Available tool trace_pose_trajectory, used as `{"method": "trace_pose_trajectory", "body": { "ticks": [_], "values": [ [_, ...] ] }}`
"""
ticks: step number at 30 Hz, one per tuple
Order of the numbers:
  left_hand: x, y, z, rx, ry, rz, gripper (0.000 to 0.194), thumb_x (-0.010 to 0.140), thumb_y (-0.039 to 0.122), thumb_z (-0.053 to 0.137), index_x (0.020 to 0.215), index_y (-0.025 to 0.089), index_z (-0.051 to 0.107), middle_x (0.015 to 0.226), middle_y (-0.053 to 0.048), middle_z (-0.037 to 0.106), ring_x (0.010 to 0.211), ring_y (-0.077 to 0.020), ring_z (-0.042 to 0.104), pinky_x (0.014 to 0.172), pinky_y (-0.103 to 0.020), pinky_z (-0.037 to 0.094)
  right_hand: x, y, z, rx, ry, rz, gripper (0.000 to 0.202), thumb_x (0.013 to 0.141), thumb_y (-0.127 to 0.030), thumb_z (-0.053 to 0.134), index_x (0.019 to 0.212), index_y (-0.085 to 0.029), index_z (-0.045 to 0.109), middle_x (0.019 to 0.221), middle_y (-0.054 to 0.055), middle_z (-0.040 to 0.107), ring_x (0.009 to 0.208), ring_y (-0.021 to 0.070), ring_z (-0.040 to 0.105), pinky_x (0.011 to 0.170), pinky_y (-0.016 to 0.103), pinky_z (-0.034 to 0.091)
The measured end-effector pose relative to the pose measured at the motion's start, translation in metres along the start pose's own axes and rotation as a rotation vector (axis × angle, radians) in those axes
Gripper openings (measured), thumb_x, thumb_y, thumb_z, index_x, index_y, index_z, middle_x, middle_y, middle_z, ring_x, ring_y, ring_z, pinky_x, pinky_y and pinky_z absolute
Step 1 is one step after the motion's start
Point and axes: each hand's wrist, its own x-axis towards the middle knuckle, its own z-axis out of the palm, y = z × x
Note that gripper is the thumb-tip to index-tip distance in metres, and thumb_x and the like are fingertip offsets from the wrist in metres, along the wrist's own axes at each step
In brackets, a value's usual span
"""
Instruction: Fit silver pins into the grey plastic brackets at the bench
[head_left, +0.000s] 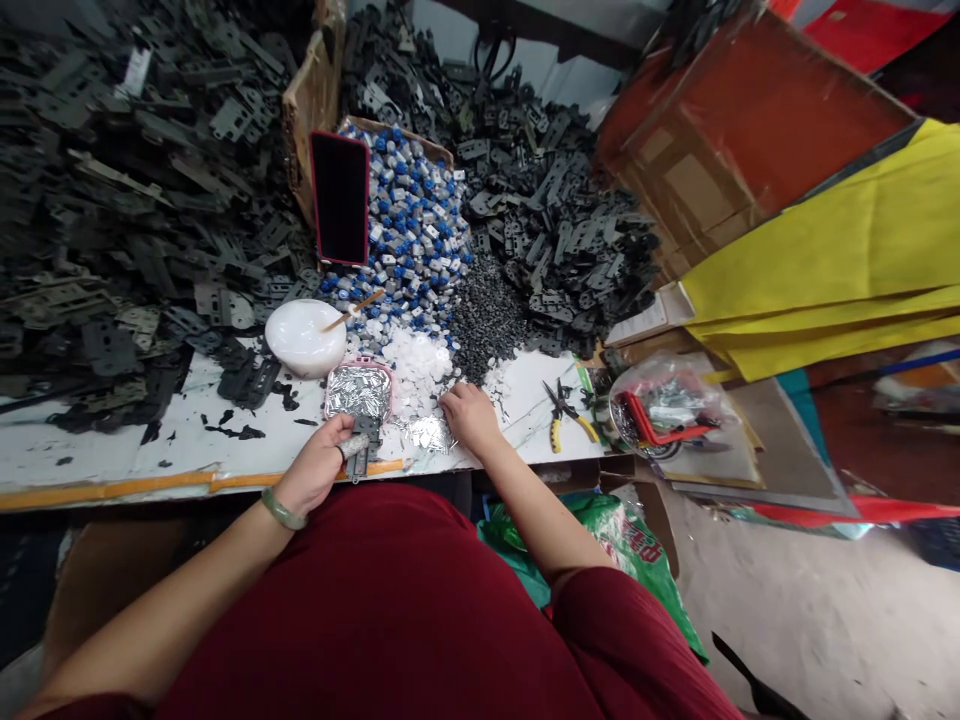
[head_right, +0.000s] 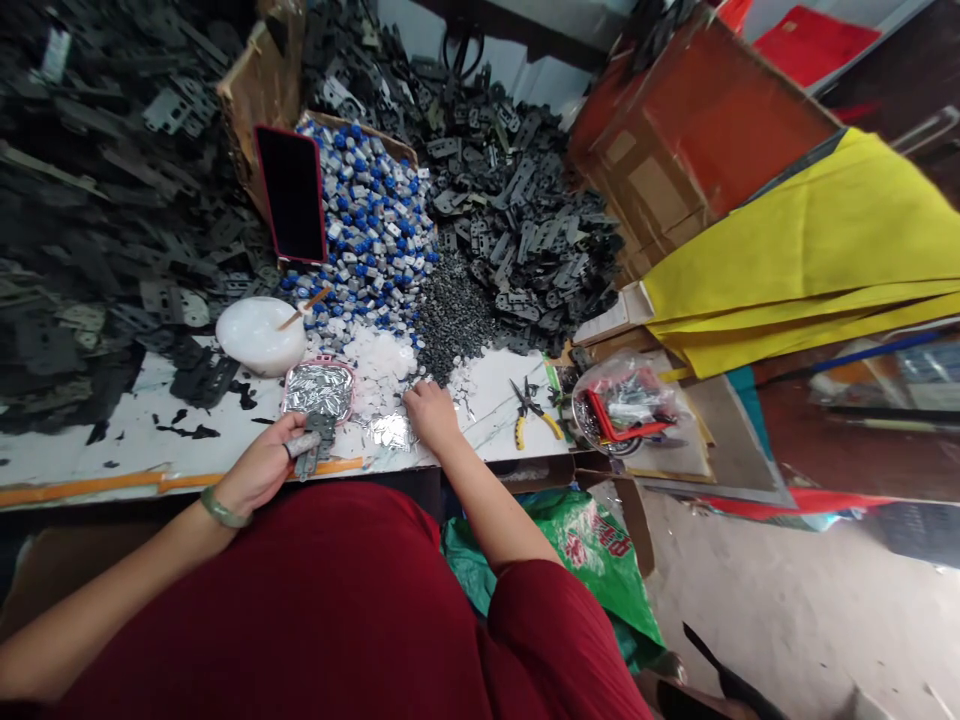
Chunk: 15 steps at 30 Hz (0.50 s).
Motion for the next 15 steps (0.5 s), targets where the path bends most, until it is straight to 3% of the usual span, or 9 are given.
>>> {"method": "trace_pose_trajectory", "body": {
  "ticks": [6,10,13,15],
  "values": [
    [-0.001,0.0,0.002,-0.002,0.005,-0.018,0.031,0.053,0.022,0.076,0.076,0.017,0.056,0.064,0.003,0.062,0.053,-0.0096,0.052,0.05,-0.02,0.04,0.0,0.003,0.003,0.034,0.059,0.026,0.021,0.093,-0.026,0.045,0.093,-0.016,0.064,0.098,0.012,0.062,0.094,0.0236,0.05,0.076,0.032,0.034],
    [-0.002,0.0,0.006,0.011,0.0,-0.019,0.033,0.053,0.023,0.077,0.077,0.017,0.055,0.063,0.004,0.061,0.053,-0.0091,0.052,0.049,-0.02,0.04,-0.001,-0.014,-0.004,0.349,0.121,0.072,0.016,0.092,-0.021,0.047,0.089,-0.014,0.061,0.093,0.01,0.063,0.09,0.0199,0.054,0.078,0.029,0.037],
    [-0.003,0.001,0.009,0.024,-0.017,0.011,0.033,0.054,0.024,0.078,0.076,0.017,0.054,0.064,0.004,0.061,0.055,-0.0099,0.054,0.051,-0.02,0.043,-0.005,-0.043,-0.014,0.695,0.081,-0.097,0.011,0.09,-0.022,0.049,0.087,-0.016,0.059,0.087,0.004,0.064,0.082,0.0141,0.056,0.075,0.024,0.039],
    [-0.003,0.001,0.009,0.032,-0.024,0.045,0.033,0.054,0.023,0.078,0.077,0.018,0.053,0.065,0.004,0.062,0.058,-0.0105,0.056,0.054,-0.021,0.045,-0.009,-0.06,-0.02,0.782,0.049,-0.194,0.009,0.089,-0.024,0.053,0.085,-0.018,0.059,0.083,0.001,0.063,0.078,0.0128,0.056,0.072,0.023,0.039]
  ]
}}
